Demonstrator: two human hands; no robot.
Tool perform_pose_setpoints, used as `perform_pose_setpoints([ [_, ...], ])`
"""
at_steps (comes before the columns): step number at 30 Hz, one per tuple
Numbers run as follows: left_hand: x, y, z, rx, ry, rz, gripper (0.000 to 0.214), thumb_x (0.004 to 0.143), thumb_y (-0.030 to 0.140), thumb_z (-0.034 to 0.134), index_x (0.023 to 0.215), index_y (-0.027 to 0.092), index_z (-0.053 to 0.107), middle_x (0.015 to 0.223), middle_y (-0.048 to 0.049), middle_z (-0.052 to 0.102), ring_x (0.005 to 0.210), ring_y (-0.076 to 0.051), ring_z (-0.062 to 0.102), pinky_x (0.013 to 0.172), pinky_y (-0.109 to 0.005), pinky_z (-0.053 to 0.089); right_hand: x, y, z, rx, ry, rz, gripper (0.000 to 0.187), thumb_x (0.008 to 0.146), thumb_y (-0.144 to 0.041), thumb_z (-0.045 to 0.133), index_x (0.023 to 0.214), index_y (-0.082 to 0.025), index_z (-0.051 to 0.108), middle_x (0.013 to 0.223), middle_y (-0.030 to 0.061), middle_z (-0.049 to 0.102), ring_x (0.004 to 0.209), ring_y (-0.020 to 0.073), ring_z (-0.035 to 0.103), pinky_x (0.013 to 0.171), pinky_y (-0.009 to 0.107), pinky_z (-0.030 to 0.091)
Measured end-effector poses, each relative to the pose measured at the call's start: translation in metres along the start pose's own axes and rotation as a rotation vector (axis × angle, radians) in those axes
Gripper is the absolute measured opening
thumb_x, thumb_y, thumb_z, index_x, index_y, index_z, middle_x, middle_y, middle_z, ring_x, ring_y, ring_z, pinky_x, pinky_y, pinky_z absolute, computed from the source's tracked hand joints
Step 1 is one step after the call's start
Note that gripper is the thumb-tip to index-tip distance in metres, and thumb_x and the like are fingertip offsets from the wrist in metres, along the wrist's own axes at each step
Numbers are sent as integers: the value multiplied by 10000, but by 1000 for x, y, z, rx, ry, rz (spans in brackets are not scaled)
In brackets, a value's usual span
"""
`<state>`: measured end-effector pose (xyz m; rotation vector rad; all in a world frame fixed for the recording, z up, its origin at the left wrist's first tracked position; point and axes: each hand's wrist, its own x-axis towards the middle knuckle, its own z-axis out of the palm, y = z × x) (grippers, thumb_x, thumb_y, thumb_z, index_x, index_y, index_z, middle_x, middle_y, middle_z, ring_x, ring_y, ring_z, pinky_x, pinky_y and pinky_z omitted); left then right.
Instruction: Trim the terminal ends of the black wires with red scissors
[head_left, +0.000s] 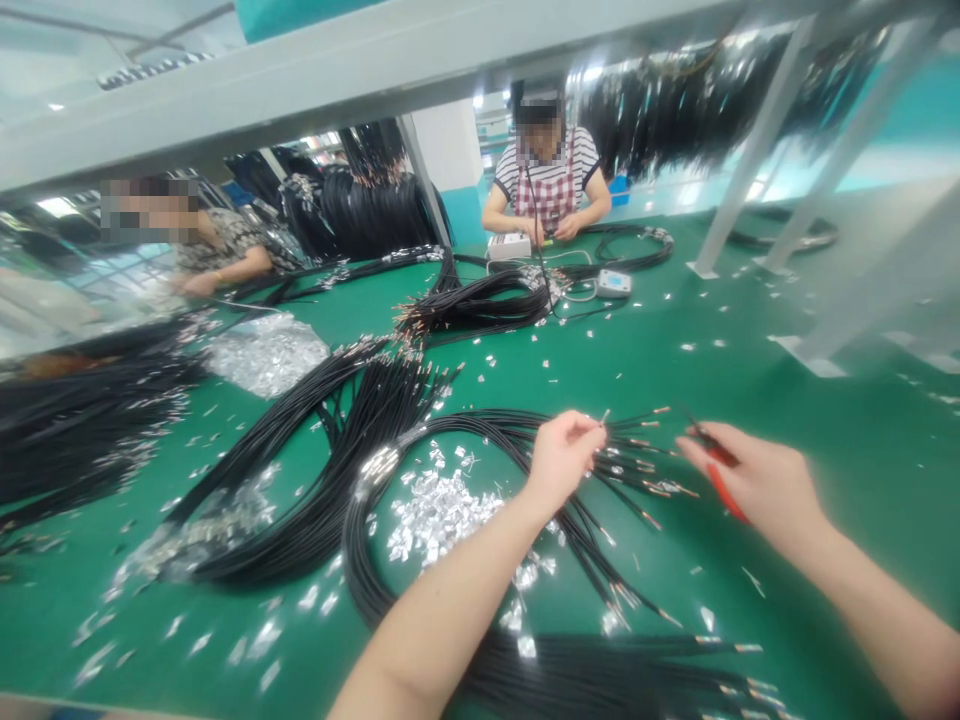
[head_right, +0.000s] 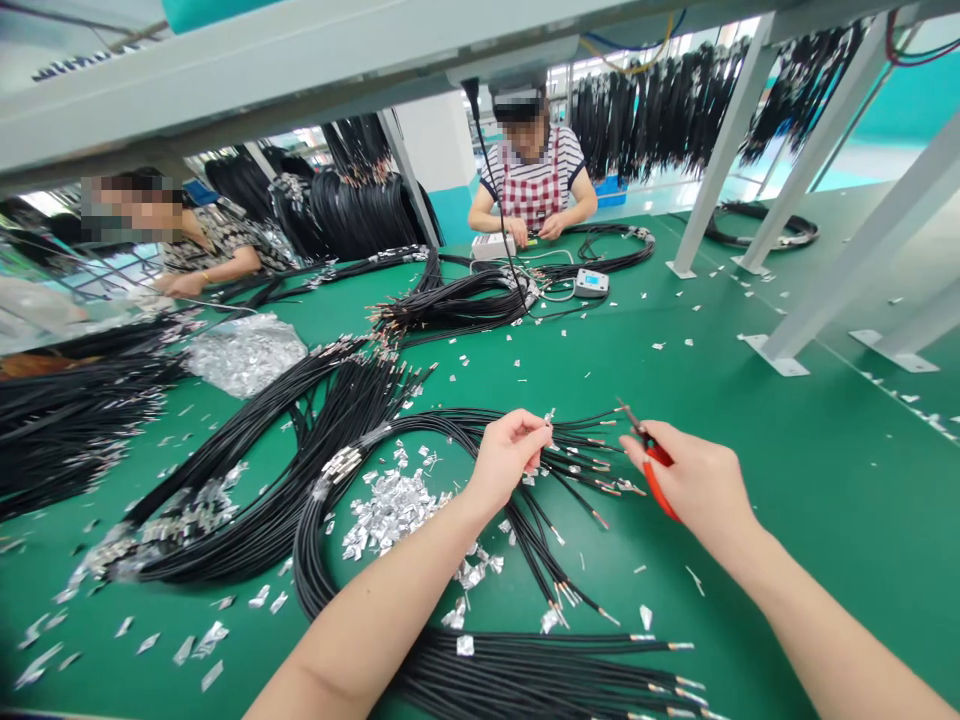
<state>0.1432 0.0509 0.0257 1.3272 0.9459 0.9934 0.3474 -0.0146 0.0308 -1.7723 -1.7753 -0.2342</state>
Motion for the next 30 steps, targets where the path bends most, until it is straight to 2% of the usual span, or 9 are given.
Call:
perform_pose_setpoints([
  [2,-5,-3,4,181,-60,245,126,797,238,513,834,170,612,824,-63,635,689,-136,589,634,-273,481,-6,5,-5,94,12,168,311,794,-460,503,766,-182,639,616,14,654,498,126,554,511,228,402],
  [6,-9,-27,14,593,-385,561,301,828,126,392,1073,161,564,1133,-123,584,1071,-212,527,935,-391,422,-18,9,-4,210,25,377,301,750,-482,526,741,-200,629,566,-8,594,498,130,504,515,251,403],
  [10,-5,-42,17,749,-453,530,400,798,88,402,1189,151,461,1225,-127,521,1144,-217,469,973,-395,397,-25,17,8,278,-26,430,276,723,-467,546,728,-203,626,564,-18,582,492,118,477,515,245,397],
  [14,-3,-14,8,820,-445,454,247,793,152,459,1025,172,544,1111,-88,549,1044,-196,513,883,-333,430,-27,25,14,288,-39,419,263,712,-459,556,730,-206,628,578,-22,584,502,110,473,531,234,400],
  [18,-20,12,2,1092,-1004,285,113,736,302,588,759,192,591,798,-23,600,753,-176,559,671,-284,424,-25,24,13,284,-71,422,259,715,-456,556,731,-208,627,563,-27,565,510,110,473,526,229,392],
  [20,-34,11,4,1168,-1145,349,191,701,353,634,791,189,589,807,-45,600,778,-208,553,647,-296,405,-24,22,12,311,-82,428,261,712,-458,558,730,-207,627,569,-26,567,519,113,475,530,231,393],
  [24,-52,-5,8,1137,-1065,465,66,743,214,591,719,169,550,800,-69,597,804,-214,529,676,-312,385,-25,20,12,386,-87,437,246,694,-451,587,707,-208,625,575,-22,569,535,119,466,536,243,389],
  [26,-51,-8,5,905,-957,348,99,746,200,584,672,173,525,749,-32,581,755,-172,518,668,-280,383,-24,18,11,434,-95,467,242,690,-448,598,695,-207,623,555,-21,548,520,117,448,510,249,371],
  [30,-41,-2,-6,244,-531,-17,110,754,260,558,719,176,496,624,28,516,549,-86,458,533,-212,360,-16,10,7,602,-107,601,273,646,-456,651,737,-201,616,508,-41,482,454,95,395,440,244,327],
])
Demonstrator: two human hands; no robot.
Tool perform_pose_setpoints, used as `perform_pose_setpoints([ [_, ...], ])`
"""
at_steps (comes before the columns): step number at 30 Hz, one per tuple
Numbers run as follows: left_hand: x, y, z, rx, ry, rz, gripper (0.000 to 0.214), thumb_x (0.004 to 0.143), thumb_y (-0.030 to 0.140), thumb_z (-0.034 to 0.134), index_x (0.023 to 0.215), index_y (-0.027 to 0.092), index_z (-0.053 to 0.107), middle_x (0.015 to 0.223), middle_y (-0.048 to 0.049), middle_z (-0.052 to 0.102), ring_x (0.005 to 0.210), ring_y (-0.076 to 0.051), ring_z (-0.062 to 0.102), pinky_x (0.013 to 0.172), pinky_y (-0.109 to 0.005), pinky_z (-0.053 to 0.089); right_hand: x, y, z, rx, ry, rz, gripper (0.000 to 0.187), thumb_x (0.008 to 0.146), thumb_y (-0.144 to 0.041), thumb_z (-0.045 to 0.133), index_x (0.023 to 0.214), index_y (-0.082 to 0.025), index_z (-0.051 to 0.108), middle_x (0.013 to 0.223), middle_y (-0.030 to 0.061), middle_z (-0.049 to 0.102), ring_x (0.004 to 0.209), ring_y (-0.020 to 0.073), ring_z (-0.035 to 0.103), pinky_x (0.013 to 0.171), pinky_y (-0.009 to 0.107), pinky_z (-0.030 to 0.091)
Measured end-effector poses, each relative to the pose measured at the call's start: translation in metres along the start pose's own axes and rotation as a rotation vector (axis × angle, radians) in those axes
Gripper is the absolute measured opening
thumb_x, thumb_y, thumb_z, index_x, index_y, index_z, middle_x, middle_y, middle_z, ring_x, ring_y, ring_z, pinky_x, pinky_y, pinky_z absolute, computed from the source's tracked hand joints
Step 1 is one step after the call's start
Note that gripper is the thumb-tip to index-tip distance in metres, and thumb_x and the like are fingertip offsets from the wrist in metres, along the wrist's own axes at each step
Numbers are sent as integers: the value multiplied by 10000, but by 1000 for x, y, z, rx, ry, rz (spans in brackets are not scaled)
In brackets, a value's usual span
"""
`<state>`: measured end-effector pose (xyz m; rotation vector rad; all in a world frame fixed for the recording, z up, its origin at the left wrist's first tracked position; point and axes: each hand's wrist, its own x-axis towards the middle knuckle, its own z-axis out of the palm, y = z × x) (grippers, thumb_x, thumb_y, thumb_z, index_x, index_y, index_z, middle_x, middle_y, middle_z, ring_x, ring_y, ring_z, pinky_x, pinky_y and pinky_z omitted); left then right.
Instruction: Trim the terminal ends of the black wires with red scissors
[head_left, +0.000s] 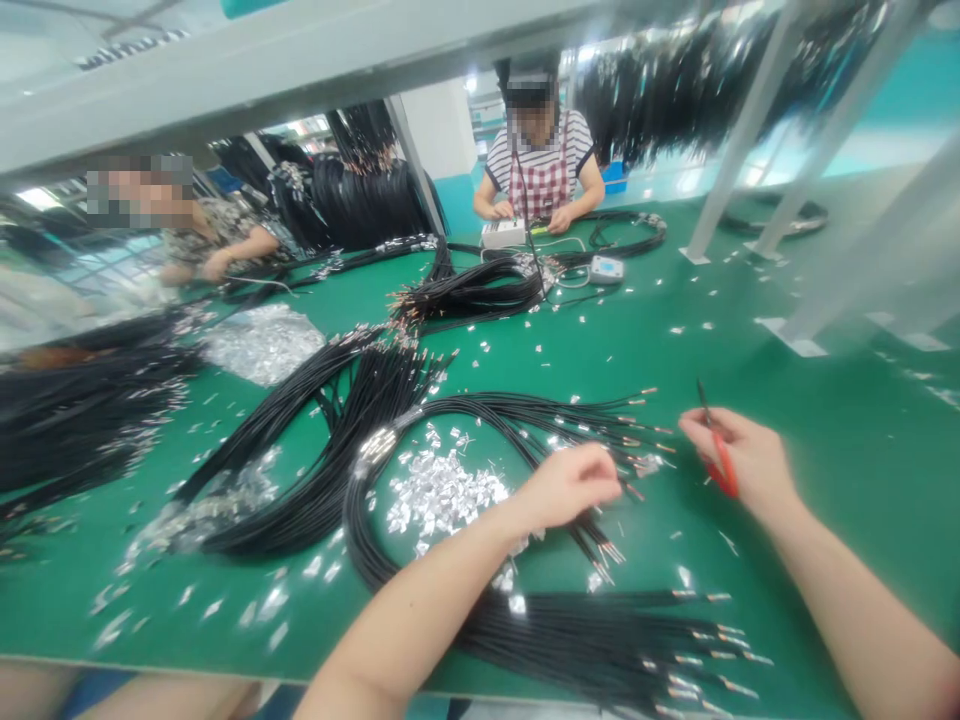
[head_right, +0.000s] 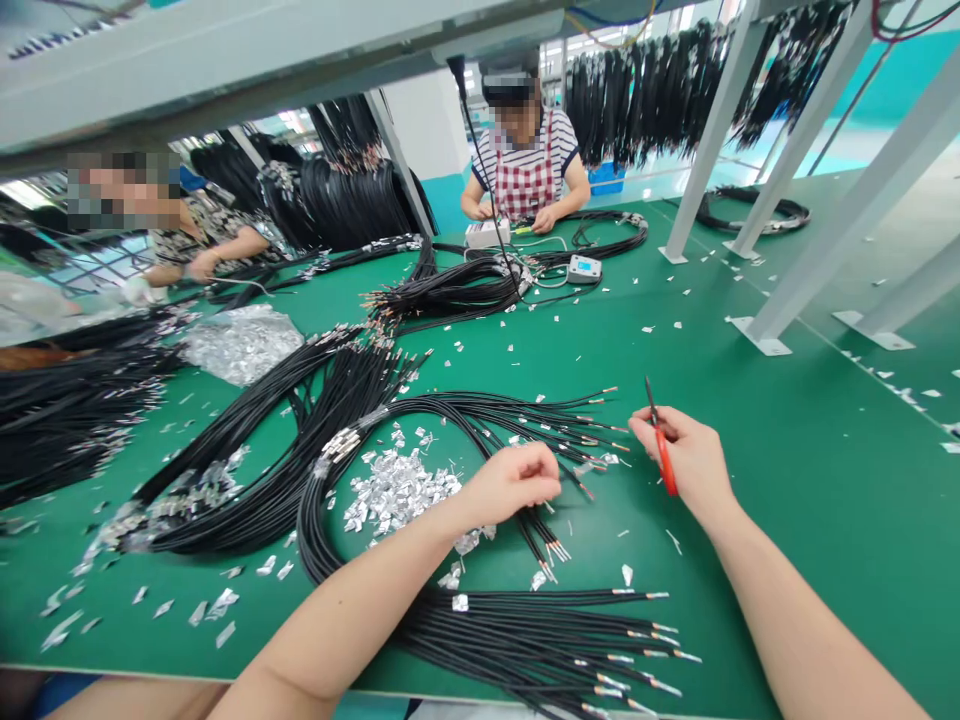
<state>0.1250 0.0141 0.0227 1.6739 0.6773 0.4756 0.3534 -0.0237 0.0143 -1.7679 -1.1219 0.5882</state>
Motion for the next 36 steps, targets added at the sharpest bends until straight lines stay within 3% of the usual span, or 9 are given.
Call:
perform_pose_setpoints([
  [2,2,3,-8,-283,154,-34,123,757,275,544,769,177,470,552,55,471,455,-62,396,448,-187,302,1,-13,3,111,-19,11,334,592,-439,704,816,-206,622,542,-52,488,459,83,400,448,237,339],
  [4,2,6,-15,-448,220,-20,155,754,285,552,820,178,461,502,73,451,397,-49,350,397,-174,244,1,-29,8,220,-83,-14,405,554,-419,741,884,-215,626,588,-53,509,482,80,428,473,236,364],
  [10,-2,5,-24,-579,249,29,212,722,286,614,839,161,490,471,63,489,358,-46,374,363,-166,264,-1,-80,46,548,-296,2,444,570,-374,758,950,-215,592,765,20,656,639,142,586,606,286,463],
  [13,0,0,-26,-634,250,19,230,709,292,635,830,158,492,515,40,536,383,-60,435,377,-174,325,3,-94,66,625,-381,18,429,568,-352,762,928,-204,581,709,4,648,557,119,563,554,268,447],
  [18,11,-4,-31,-755,295,32,294,651,316,697,788,149,497,587,17,557,465,-84,513,433,-205,405,13,-102,85,578,-362,-42,375,575,-337,753,882,-204,582,645,-29,594,507,97,517,498,246,417],
  [23,15,3,-36,-805,417,55,292,650,343,698,728,148,495,519,40,504,390,-65,444,390,-197,336,22,-101,100,646,-458,-43,355,584,-312,748,868,-196,571,638,-30,587,511,89,513,496,235,417],
  [27,15,2,-41,-944,368,6,266,666,331,679,671,129,506,515,26,477,390,-54,405,373,-191,252,25,-96,109,726,-526,44,386,591,-296,748,899,-190,540,635,-18,611,486,95,518,478,240,414],
  [32,14,-3,-43,-1038,326,-15,252,678,310,667,658,122,500,519,28,448,386,-35,352,377,-190,167,20,-96,116,842,-498,141,407,577,-274,755,901,-200,520,602,-38,592,484,101,529,486,239,423],
  [36,15,-1,-39,-985,450,-20,243,651,281,692,711,134,508,518,40,463,391,-42,371,379,-189,209,15,-98,119,862,-400,135,398,586,-272,749,909,-205,526,630,-43,581,495,91,517,476,223,408],
])
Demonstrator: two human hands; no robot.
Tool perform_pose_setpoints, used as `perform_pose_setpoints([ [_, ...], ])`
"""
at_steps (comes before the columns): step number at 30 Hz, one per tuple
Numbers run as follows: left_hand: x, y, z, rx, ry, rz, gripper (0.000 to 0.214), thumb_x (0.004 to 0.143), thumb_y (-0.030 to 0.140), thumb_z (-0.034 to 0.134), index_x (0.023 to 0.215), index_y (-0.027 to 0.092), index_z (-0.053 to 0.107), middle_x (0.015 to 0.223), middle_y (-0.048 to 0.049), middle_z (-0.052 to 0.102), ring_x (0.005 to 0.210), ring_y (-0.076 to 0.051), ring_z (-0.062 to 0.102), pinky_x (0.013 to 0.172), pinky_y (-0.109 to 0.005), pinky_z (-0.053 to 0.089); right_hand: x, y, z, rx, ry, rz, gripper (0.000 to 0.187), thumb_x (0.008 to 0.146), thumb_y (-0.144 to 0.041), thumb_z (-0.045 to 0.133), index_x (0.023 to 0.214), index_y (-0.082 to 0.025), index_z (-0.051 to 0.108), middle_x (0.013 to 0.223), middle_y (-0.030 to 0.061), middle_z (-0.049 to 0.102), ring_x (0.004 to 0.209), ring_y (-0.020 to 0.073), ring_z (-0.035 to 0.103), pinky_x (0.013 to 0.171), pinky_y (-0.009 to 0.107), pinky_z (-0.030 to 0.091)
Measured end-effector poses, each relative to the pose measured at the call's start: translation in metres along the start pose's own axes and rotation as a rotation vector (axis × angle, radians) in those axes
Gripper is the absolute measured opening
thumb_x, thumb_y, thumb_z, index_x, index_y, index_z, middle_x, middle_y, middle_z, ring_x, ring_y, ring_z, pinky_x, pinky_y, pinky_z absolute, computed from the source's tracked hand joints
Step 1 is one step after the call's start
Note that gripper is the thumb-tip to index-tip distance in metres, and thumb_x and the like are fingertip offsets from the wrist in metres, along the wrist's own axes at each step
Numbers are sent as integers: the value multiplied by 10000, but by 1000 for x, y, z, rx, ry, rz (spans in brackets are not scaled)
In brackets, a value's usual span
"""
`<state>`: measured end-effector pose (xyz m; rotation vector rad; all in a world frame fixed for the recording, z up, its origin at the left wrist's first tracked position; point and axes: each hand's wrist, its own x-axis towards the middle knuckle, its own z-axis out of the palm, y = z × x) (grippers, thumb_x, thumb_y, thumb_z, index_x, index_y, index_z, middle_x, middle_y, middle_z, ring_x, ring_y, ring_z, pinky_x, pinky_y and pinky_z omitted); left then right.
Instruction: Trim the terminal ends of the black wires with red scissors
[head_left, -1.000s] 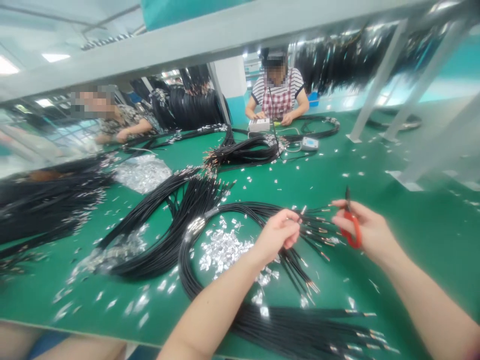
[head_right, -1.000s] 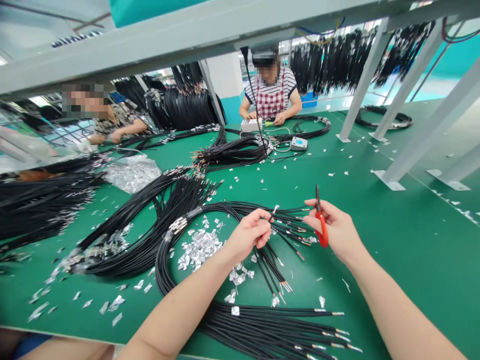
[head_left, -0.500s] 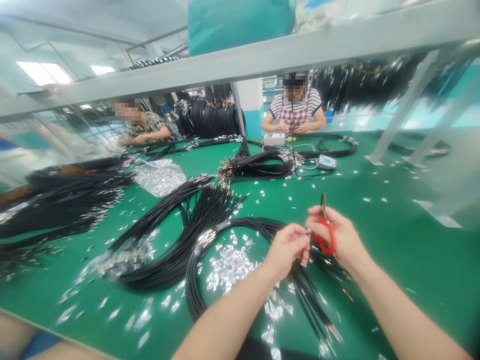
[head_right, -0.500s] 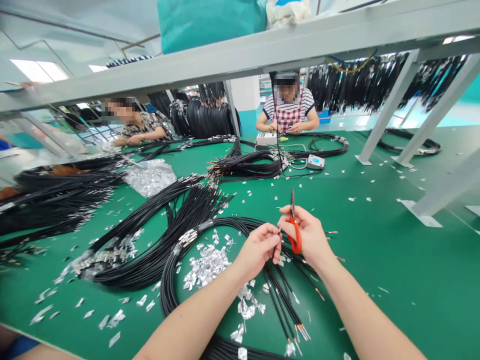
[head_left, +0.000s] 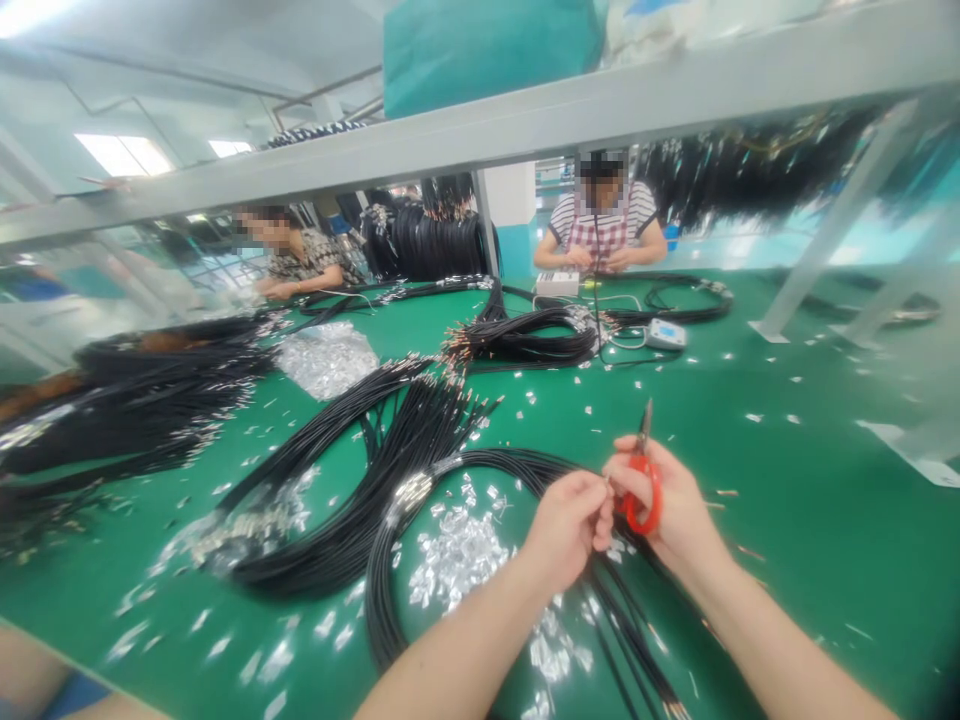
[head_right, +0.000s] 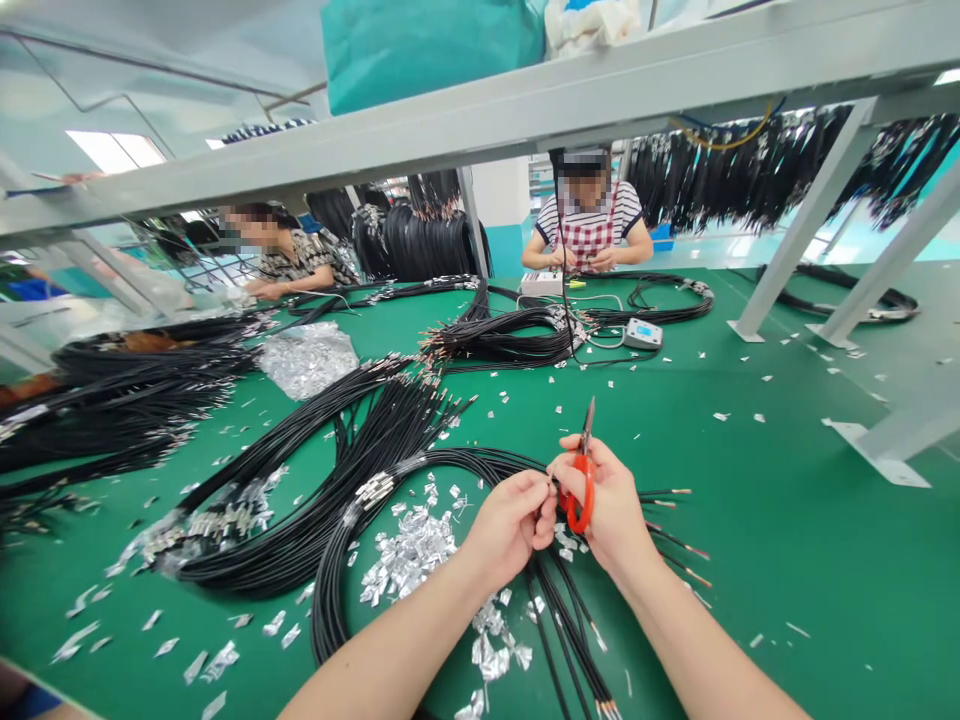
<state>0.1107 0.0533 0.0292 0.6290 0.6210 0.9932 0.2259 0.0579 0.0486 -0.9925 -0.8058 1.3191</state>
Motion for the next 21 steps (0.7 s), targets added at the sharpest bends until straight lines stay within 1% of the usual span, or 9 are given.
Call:
perform_pose_setpoints([
  [3,-1,-1,3,54,94,85,274,597,231,730,740,146,512,510,58,467,394,-47,388,387,-191,247,-2,2,1,-25,47,-56,390,596,-284,745,906,-211,521,656,-46,573,494,76,498,464,208,394],
  [6,-1,-3,5,72,141,119,266,600,262,727,712,139,521,512,50,478,400,-46,393,388,-191,243,-4,3,0,-88,27,-98,363,630,-334,715,904,-214,509,670,-36,570,501,86,502,464,220,407],
  [8,-2,-4,5,73,142,96,270,603,286,724,717,129,537,526,38,493,406,-44,397,389,-189,225,-5,2,0,-215,22,-161,317,654,-358,687,877,-210,516,679,-18,581,538,107,529,502,244,442],
  [10,-3,-3,5,71,124,64,268,612,296,717,721,121,545,534,33,493,404,-38,388,389,-186,202,-6,0,-1,-373,35,-252,265,677,-359,659,849,-206,528,706,3,601,598,125,562,572,265,473],
  [12,-3,-2,5,70,104,55,256,629,297,704,714,120,540,536,34,480,401,-32,373,389,-186,180,-6,-3,-3,-479,35,-317,243,690,-355,638,851,-206,534,730,15,615,630,134,580,611,273,483],
  [14,-3,1,4,71,89,83,252,650,309,690,704,123,530,538,38,463,395,-26,348,387,-189,156,-5,-7,-7,-529,-2,-306,247,709,-375,609,871,-207,528,675,2,605,557,127,562,555,265,475],
  [16,-2,6,1,79,90,125,260,667,330,679,698,124,523,547,40,452,393,-20,324,388,-192,137,-2,-11,-14,-621,-61,-271,249,724,-416,586,851,-210,529,581,-22,570,461,115,510,469,251,441],
  [18,0,11,-2,94,106,166,271,676,345,674,697,123,520,556,42,443,395,-14,309,391,-192,126,0,-15,-23,-811,-123,-292,250,718,-452,588,793,-218,543,531,-33,550,435,109,474,439,242,409],
  [21,1,17,-5,122,138,191,269,675,343,675,701,120,527,552,45,437,397,-11,301,391,-190,118,2,-19,-32,-1152,-212,-387,251,694,-468,617,742,-230,555,559,-30,570,483,116,476,474,238,398],
])
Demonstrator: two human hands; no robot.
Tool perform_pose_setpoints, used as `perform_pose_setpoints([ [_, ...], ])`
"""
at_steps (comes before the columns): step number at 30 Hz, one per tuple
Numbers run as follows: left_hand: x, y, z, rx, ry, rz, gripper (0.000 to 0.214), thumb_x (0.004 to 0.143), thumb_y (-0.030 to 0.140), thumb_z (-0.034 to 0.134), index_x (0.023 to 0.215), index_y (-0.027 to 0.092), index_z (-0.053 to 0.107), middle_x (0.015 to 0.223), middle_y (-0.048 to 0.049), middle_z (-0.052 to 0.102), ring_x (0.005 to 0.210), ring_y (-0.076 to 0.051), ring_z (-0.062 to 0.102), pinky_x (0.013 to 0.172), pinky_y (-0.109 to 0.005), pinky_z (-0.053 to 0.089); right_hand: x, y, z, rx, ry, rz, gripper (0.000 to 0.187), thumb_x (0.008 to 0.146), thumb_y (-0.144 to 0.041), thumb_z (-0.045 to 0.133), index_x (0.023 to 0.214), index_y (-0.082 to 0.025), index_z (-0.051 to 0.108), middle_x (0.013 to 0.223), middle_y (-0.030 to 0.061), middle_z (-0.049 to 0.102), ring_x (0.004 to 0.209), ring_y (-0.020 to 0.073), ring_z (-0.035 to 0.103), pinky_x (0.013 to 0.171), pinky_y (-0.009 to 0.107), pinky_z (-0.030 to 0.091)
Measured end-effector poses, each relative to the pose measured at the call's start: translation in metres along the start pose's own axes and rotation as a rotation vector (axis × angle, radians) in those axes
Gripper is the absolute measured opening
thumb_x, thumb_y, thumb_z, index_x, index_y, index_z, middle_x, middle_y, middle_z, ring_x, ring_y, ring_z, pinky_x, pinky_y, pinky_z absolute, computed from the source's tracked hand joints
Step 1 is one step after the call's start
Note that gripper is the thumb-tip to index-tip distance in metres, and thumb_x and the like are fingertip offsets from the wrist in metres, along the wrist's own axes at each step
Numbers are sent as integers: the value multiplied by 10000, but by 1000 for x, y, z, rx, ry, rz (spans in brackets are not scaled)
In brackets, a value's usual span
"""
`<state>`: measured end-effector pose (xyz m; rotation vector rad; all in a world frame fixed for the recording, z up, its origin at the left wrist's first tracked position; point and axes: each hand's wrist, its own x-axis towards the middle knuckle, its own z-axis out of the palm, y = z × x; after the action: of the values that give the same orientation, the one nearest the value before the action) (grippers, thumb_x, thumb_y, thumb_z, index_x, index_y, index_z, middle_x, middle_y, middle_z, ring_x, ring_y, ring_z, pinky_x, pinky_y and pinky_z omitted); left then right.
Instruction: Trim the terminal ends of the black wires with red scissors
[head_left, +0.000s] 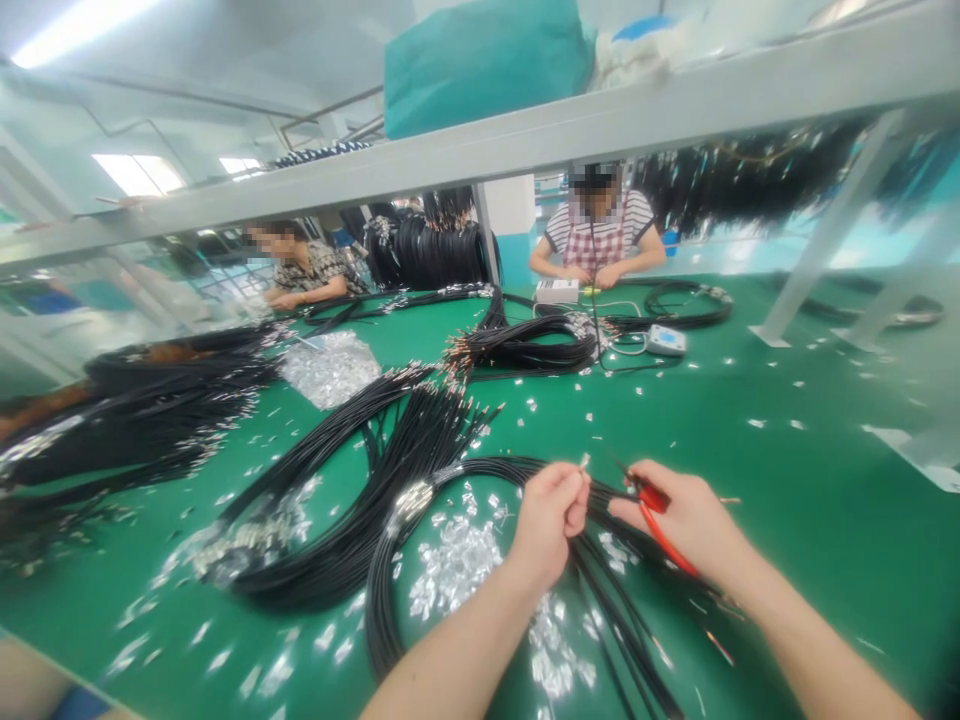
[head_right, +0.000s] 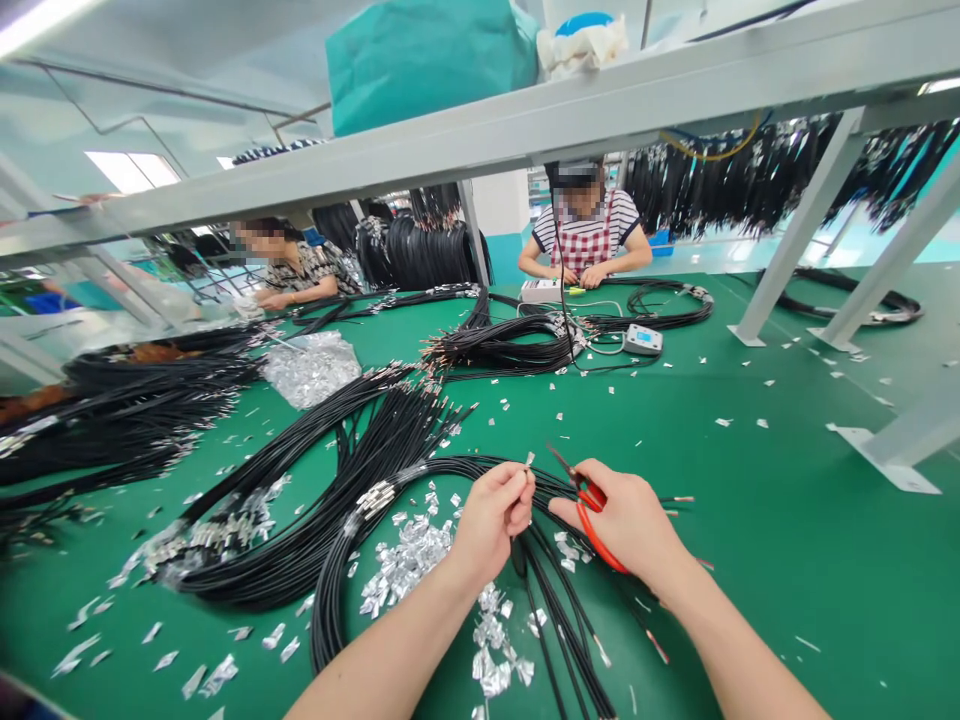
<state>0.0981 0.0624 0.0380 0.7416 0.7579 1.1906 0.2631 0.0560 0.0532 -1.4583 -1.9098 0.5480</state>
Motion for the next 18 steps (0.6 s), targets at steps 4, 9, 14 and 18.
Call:
perform_pose_setpoints([
  [4,0,1,1,20,15,-1,243,675,321,668,707,121,535,522,50,436,389,-14,296,384,-188,114,-2,0,1,-206,-95,-93,229,727,-455,587,758,-235,535,623,-20,580,541,135,507,511,242,394],
  [9,-2,-2,2,60,33,4,264,653,339,684,685,125,532,507,51,437,393,-18,305,376,-181,120,-3,-6,6,-297,-74,-136,229,735,-456,582,756,-231,547,690,11,618,601,157,556,544,250,403],
  [14,-2,-4,0,98,48,32,273,648,357,689,711,129,552,500,57,435,390,-18,299,373,-180,138,-3,-6,6,-373,-62,-147,226,743,-454,574,765,-229,555,698,18,635,606,164,570,547,251,398],
  [18,-3,-3,1,108,51,39,269,639,351,693,697,134,544,504,54,449,386,-17,303,371,-180,138,-5,-4,7,-391,-84,-160,261,760,-488,548,799,-230,558,707,21,634,641,175,583,566,254,397],
])
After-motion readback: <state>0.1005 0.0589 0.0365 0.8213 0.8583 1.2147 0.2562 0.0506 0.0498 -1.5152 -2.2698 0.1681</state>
